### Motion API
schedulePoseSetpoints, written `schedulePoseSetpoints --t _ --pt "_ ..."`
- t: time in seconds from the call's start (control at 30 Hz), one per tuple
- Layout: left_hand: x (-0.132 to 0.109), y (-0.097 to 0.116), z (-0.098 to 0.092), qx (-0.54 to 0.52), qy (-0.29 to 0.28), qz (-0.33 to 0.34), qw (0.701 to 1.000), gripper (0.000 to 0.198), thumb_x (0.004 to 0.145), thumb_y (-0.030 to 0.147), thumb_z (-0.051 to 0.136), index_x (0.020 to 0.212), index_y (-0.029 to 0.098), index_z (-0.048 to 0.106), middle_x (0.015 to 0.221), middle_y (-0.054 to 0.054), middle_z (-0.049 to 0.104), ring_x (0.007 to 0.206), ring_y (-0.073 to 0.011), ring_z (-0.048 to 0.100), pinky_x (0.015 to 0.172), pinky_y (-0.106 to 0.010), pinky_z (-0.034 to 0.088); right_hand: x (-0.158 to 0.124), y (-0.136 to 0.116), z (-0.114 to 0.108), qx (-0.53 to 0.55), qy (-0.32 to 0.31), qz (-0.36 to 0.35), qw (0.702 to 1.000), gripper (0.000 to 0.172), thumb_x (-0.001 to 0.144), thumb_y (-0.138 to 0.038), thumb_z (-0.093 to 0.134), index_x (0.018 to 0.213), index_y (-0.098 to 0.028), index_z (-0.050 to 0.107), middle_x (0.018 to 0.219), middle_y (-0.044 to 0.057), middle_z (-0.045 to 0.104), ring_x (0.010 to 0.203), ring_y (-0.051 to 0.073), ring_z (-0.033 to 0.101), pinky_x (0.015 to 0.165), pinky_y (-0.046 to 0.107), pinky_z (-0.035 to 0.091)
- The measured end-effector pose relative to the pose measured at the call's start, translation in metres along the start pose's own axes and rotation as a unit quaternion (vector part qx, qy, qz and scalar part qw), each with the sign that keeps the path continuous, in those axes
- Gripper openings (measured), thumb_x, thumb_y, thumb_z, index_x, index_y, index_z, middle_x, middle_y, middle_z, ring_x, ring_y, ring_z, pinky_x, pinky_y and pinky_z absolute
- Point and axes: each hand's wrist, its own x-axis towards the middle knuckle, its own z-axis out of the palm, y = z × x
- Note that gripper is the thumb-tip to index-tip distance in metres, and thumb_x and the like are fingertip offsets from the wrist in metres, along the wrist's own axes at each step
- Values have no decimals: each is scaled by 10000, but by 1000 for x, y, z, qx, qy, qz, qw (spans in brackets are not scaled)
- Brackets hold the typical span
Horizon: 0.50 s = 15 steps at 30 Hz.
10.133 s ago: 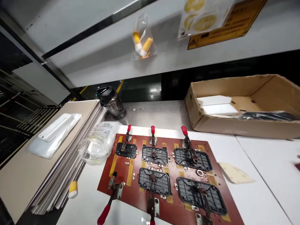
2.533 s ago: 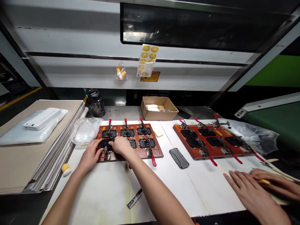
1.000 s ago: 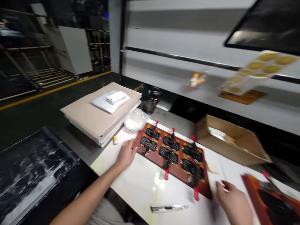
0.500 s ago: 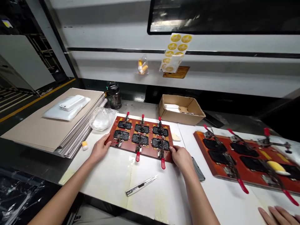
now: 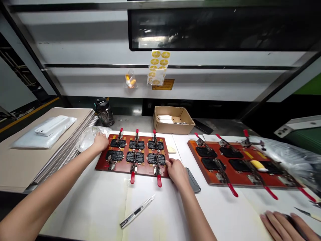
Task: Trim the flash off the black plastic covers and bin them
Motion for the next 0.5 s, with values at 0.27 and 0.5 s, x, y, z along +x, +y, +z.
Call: schedulePoseSetpoints --t 0.27,0.5 --pt "-25 -27 11 50 -72 67 994 319 903 302 616 1181 149 654 1344 -133 607 1330 -307 480 1180 -588 180 2 8 1 26 7 -17 999 409 967 -431 399 1129 -194 690 1092 128 720 970 265 686 746 297 455" --pt "-38 -38 7 46 -91 96 990 318 874 156 564 1168 150 685 1411 -172 570 1393 -318 427 1207 -574 120 0 12 0 78 -5 -61 995 555 857 -500 595 1332 -215 578 1202 105 644 1082 246 621 845 286 460"
